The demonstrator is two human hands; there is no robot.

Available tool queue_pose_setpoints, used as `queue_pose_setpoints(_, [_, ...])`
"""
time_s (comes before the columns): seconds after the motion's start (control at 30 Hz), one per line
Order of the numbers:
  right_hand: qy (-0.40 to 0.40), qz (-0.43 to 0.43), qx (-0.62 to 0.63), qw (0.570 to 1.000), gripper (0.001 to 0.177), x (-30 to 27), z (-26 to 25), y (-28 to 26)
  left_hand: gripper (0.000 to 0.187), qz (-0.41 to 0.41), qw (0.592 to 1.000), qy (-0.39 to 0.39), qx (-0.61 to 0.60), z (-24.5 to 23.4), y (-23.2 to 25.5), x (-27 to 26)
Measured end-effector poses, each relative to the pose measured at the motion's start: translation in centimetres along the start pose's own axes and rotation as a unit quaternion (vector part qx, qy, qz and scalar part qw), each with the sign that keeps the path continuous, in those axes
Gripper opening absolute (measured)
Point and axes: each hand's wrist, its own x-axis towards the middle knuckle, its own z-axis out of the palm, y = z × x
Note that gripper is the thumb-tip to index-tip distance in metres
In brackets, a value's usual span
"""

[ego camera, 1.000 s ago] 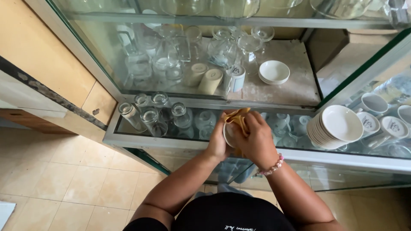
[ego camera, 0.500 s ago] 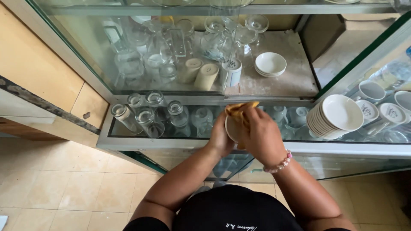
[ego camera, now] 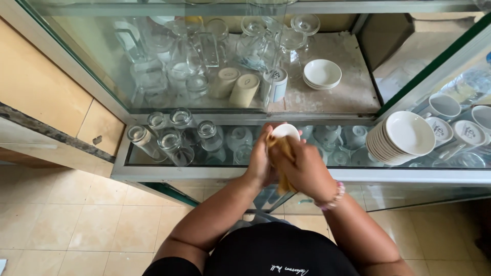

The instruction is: Wiping and polishing cups and small plates with a yellow cloth.

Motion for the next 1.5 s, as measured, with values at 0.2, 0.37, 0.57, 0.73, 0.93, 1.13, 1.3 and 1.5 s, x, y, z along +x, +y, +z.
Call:
queue_pose_setpoints(0.2, [0.104,-0.030,0.023,0.994,0.026,0.7,0.2,-0.3,0.037,0.017,0.998,0.013,0.067,2.7,1.2,-0.5])
queue_pose_setpoints(0.37, [-0.044,0.011,-0.021,0.999,0.024,0.0,-1.6,-0.8,0.034,-0.004,0.999,0.016,0.034,3.7,1.9,-1.4])
queue_pose_setpoints(0.57, [0.056,-0.085,-0.110,0.989,0.026,-0.4,-0.8,-1.0,0.045,-0.010,0.998,0.003,0.056,3.0,1.3,-0.6])
queue_pose_setpoints(0.73, [0.001,-0.103,-0.206,0.973,0.030,-0.2,-0.7,1.6,0.049,-0.047,0.996,-0.009,-0.071,4.0,1.6,-0.5])
queue_pose_setpoints(0.93, [0.095,-0.120,-0.189,0.970,0.032,0.6,-1.3,0.7,0.045,0.006,0.998,0.019,0.059,3.1,1.0,-0.5])
queue_pose_setpoints(1.13, [-0.038,-0.112,-0.245,0.962,0.030,0.7,-3.1,-0.4,0.044,-0.012,0.990,0.126,0.055,3.3,1.1,-0.1])
queue_pose_setpoints(1.3, [0.085,-0.292,-0.281,0.910,0.025,1.7,-2.5,-0.1,0.044,0.051,0.993,0.059,0.090,1.9,0.3,0.5])
queue_pose_setpoints(1.5, [0.011,-0.217,-0.343,0.914,0.023,0.9,-3.8,0.3,0.043,-0.010,0.993,0.111,0.046,2.1,0.6,0.1])
